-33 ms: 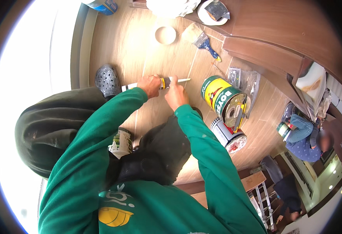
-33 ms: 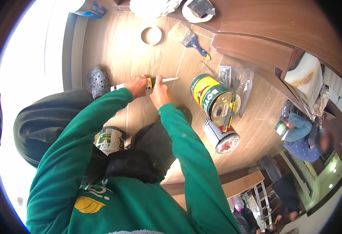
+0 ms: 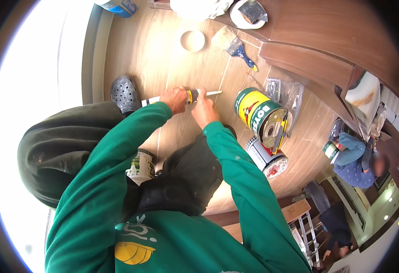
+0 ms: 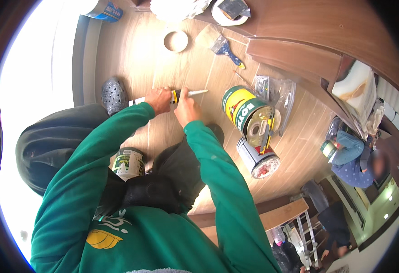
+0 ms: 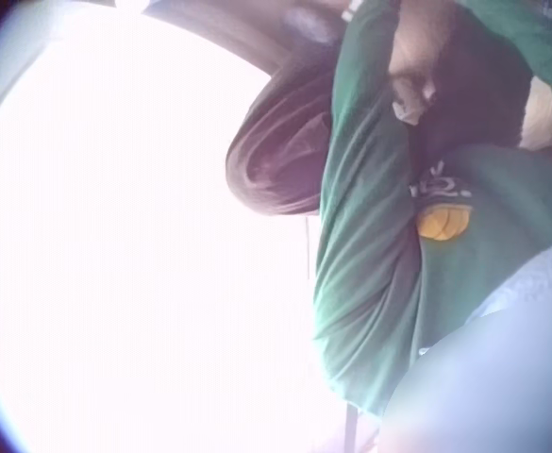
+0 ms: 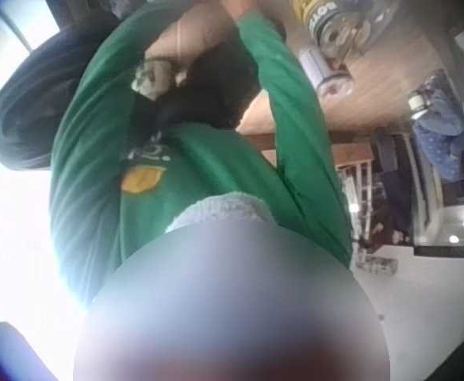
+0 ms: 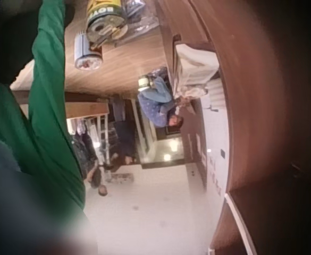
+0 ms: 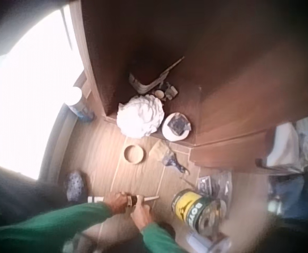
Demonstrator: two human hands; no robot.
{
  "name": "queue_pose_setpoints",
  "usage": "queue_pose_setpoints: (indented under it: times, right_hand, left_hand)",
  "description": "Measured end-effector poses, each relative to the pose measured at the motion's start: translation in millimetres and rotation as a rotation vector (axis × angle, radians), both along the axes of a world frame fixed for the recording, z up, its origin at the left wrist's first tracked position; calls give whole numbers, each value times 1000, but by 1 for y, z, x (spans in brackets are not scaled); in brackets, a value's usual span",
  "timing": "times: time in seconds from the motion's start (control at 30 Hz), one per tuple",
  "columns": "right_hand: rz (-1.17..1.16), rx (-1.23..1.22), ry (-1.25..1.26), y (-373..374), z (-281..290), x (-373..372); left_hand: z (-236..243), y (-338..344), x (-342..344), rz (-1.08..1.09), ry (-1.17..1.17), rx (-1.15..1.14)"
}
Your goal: The person prepares a sealant tube by cutting the nozzle and then applies sealant to a wooden trim piece near a window. They use a utility knife to cut the nozzle and a caulking gun to dispense the sealant.
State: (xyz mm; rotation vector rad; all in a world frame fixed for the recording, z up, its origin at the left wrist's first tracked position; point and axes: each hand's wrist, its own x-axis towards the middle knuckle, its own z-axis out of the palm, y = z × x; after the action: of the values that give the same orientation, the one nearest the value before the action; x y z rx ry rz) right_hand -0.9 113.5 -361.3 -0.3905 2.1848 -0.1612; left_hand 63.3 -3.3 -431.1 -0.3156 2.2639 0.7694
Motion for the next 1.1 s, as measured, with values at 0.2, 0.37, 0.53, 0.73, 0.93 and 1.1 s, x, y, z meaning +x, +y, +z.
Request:
queue_pose_setpoints:
  times: [0.2,0.37,0.53,0.73,0.93,1.1]
  right_hand:
    - [57,-5,-9,-8,-8,-12]
    - [92,-6,38,-13,-33,-21]
    - [-170,-71,128,-2,-19,0]
    - [-254,-216,127,15,-9,8]
    - [-224,-90,225,20,-14,26]
    - [-213,-91,248,21,-21,29]
  left_hand:
    - [-14,-1,-6,5,50,-42]
    - [-20,-1,-2,-193,128,-8]
    - [-9,-8,-12,-61,69,-49]
    - [-14,-7,-9,-55,87,-60]
    - [-5,-8,-14,-58,40,-59]
    - [-5,-8,-15,-72,16,-55]
